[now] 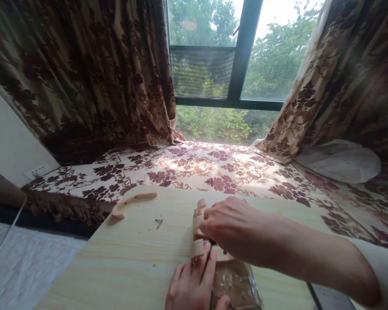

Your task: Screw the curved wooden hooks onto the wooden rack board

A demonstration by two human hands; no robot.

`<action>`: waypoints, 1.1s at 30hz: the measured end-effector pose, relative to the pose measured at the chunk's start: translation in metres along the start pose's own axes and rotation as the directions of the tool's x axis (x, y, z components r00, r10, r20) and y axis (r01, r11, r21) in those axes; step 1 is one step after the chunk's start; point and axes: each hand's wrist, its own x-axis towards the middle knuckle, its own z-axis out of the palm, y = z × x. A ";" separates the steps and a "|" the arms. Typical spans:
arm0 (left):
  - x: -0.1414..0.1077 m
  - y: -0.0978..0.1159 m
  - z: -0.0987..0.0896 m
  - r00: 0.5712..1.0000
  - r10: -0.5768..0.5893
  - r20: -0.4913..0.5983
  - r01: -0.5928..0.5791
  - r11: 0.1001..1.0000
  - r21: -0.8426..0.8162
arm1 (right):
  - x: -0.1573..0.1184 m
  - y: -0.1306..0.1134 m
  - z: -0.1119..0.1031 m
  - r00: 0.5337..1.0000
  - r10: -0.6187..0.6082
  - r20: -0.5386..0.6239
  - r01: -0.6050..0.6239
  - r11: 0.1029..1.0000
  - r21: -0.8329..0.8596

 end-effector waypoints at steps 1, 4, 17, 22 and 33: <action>0.000 0.001 -0.001 1.000 -0.007 0.001 0.007 1.000 -0.006 | 0.000 0.000 0.001 1.000 0.000 0.001 0.000 1.000 0.003; 0.001 0.002 -0.002 1.000 -0.031 0.000 0.031 0.999 -0.025 | -0.002 -0.002 0.000 0.999 0.044 0.008 -0.044 0.999 -0.003; 0.012 0.007 -0.013 0.999 0.023 -0.025 -0.023 1.000 0.020 | 0.000 0.000 -0.004 0.997 0.045 0.059 -0.043 0.998 -0.039; 0.010 0.007 -0.014 0.999 0.024 0.043 -0.024 1.000 0.000 | 0.000 -0.002 -0.008 0.997 0.038 0.068 -0.034 0.998 -0.058; 0.007 0.006 -0.012 0.999 -0.008 0.054 0.011 0.998 -0.056 | -0.004 0.001 -0.012 0.999 0.015 0.040 -0.012 0.997 -0.074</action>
